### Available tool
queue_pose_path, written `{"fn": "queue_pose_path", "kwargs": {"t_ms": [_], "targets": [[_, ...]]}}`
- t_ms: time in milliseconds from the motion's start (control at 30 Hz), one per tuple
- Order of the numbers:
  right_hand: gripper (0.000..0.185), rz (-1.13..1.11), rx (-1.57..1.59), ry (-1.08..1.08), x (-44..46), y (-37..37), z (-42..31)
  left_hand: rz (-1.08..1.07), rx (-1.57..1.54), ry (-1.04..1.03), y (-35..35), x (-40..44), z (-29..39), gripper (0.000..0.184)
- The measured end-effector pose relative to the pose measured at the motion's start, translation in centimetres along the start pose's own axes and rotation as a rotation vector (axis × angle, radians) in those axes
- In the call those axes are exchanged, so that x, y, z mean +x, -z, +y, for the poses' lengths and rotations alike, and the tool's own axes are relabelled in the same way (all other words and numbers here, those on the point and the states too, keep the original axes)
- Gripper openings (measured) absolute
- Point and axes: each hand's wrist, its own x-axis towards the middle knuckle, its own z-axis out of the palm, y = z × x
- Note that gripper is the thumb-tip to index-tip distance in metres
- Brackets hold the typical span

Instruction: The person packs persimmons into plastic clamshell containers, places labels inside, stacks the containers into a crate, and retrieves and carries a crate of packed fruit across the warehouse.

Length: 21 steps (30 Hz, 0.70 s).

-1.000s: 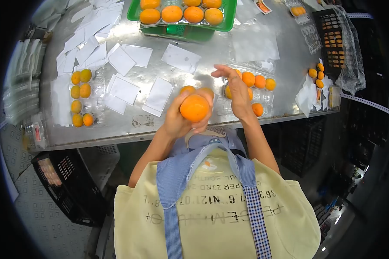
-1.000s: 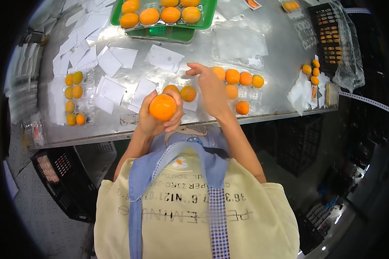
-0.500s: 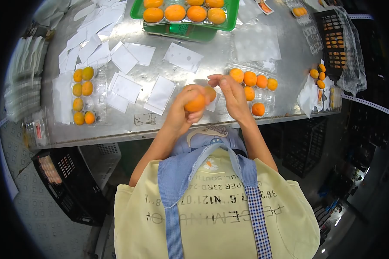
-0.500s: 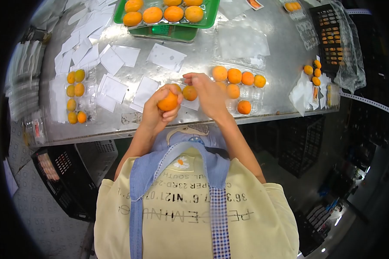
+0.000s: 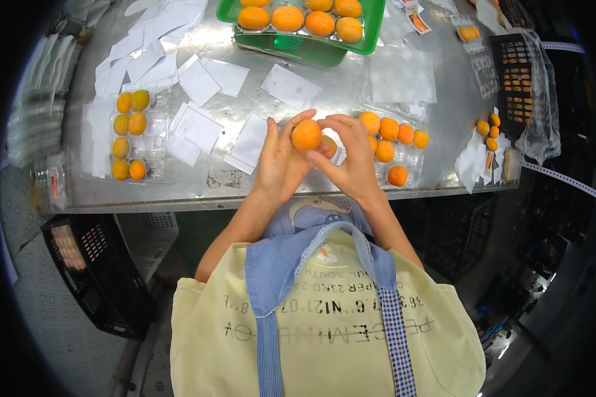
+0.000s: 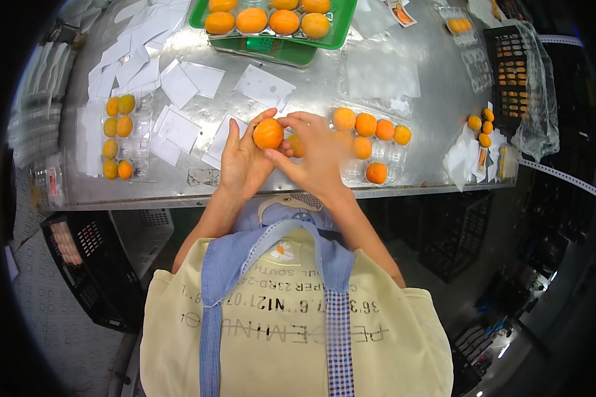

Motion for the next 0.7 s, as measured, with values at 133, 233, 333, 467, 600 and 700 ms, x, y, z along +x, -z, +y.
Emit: {"fn": "queue_pose_path", "kwargs": {"t_ms": [133, 233, 333, 467, 600, 700], "targets": [[0.048, -0.002, -0.063, -0.02, 0.1, -0.6, 0.1, -0.008, 0.004, -0.015, -0.4, 0.1, 0.1, 0.066], [0.049, 0.022, -0.109, 0.011, 0.2, -0.9, 0.2, 0.015, 0.062, -0.025, -0.5, 0.2, 0.0, 0.065], [0.05, 0.023, -0.146, 0.045, 0.3, -1.0, 0.6, 0.094, 0.295, -0.05, -0.4, 0.1, 0.1, 0.061], [0.052, -0.018, -0.151, 0.015, 0.1, -1.0, 1.0, 0.121, 0.447, -0.035, 0.9, 0.2, 0.2, 0.049], [0.051, -0.047, -0.088, -0.047, 0.2, -1.1, 1.0, 0.195, 0.466, -0.057, 1.3, 0.7, 0.1, 0.039], [0.051, -0.051, -0.029, -0.071, 0.2, -1.1, 0.9, 0.213, 0.416, -0.069, 1.6, 0.8, 0.2, 0.035]]}}
